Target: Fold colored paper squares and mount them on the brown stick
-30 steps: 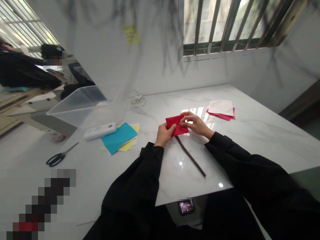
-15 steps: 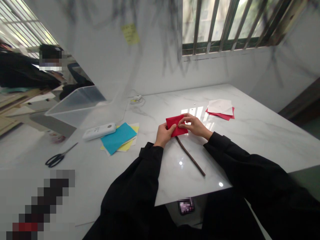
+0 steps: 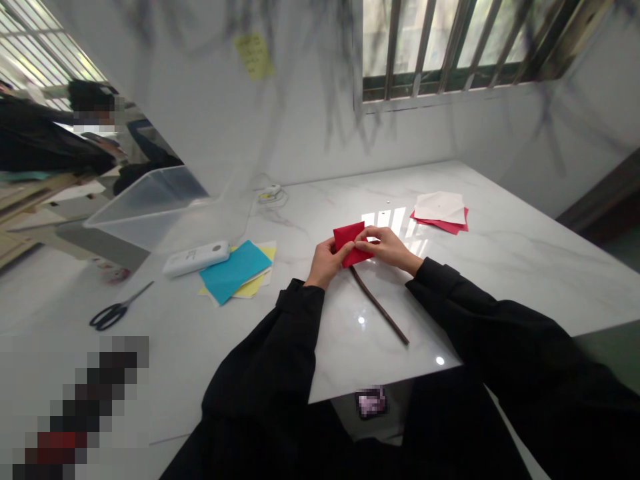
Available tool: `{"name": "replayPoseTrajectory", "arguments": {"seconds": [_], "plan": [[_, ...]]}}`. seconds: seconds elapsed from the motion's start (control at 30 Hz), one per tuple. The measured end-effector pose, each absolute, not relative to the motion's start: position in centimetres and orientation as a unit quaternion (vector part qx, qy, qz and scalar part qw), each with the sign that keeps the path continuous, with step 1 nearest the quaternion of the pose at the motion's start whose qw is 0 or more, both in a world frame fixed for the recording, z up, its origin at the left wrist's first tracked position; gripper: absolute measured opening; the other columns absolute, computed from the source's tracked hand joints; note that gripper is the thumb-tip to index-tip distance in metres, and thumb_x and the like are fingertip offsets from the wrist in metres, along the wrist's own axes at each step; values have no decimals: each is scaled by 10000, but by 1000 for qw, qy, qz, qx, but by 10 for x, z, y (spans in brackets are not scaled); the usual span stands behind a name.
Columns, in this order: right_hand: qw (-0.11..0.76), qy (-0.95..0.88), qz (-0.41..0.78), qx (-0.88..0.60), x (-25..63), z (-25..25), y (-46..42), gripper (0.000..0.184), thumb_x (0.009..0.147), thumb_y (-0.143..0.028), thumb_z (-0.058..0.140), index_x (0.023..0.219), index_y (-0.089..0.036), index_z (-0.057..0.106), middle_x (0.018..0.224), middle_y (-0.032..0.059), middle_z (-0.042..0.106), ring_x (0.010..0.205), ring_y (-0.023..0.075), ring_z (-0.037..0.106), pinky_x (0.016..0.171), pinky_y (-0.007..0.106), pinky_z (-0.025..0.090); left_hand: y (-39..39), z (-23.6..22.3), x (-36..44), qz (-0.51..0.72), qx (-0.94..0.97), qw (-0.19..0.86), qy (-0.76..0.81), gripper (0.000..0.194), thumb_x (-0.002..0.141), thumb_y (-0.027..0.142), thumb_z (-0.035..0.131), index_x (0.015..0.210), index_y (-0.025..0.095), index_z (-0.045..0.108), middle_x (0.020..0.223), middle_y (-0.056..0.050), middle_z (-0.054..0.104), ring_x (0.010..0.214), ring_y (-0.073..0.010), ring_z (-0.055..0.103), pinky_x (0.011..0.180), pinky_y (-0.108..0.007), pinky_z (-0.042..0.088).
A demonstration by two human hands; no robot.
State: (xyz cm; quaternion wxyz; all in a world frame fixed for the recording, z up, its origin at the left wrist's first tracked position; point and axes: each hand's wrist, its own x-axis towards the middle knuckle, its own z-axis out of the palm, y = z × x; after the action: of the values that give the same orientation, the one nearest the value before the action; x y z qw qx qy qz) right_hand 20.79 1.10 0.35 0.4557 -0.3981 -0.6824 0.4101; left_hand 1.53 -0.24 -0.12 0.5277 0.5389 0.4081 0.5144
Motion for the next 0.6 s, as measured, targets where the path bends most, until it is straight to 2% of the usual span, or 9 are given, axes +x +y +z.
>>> {"name": "replayPoseTrajectory", "arguments": {"seconds": [0.13, 0.3, 0.37, 0.5, 0.6], "plan": [[464, -668, 425, -396, 204, 4, 8, 341, 826, -537, 791, 875, -202, 751, 926, 61, 761, 877, 208, 685, 815, 333, 565, -2, 0, 15, 522, 531, 532, 403, 573, 687, 530, 908, 1057, 114, 775, 980, -106, 801, 860, -223, 723, 828, -341, 576], [497, -639, 446, -381, 197, 4, 4, 347, 813, -522, 802, 933, -215, 692, 958, 51, 756, 869, 203, 694, 828, 348, 582, -1, -1, 15, 530, 515, 537, 407, 566, 686, 526, 908, 1055, 118, 775, 988, -102, 799, 867, -223, 725, 842, -349, 577], [511, -618, 468, -371, 194, 4, 2, 426, 793, -530, 822, 1061, -238, 665, 991, 45, 753, 877, 214, 709, 807, 356, 602, -1, -1, 15, 531, 511, 536, 412, 563, 685, 527, 910, 1048, 119, 775, 993, -102, 798, 866, -225, 725, 842, -351, 576], [531, -589, 493, -358, 191, 3, 0, 764, 785, -511, 848, 1441, -292, 525, 1010, 38, 758, 898, 242, 740, 841, 403, 638, -3, 2, 15, 531, 513, 530, 418, 523, 707, 526, 899, 1000, 111, 777, 963, -102, 797, 855, -225, 722, 830, -345, 573], [534, -576, 503, -361, 190, 2, 1, 872, 780, -507, 849, 1525, -292, 450, 1018, 43, 765, 924, 255, 749, 896, 439, 641, -4, 3, 15, 534, 512, 534, 410, 521, 716, 511, 899, 1026, 109, 779, 985, -106, 801, 875, -225, 728, 851, -342, 573]]}}
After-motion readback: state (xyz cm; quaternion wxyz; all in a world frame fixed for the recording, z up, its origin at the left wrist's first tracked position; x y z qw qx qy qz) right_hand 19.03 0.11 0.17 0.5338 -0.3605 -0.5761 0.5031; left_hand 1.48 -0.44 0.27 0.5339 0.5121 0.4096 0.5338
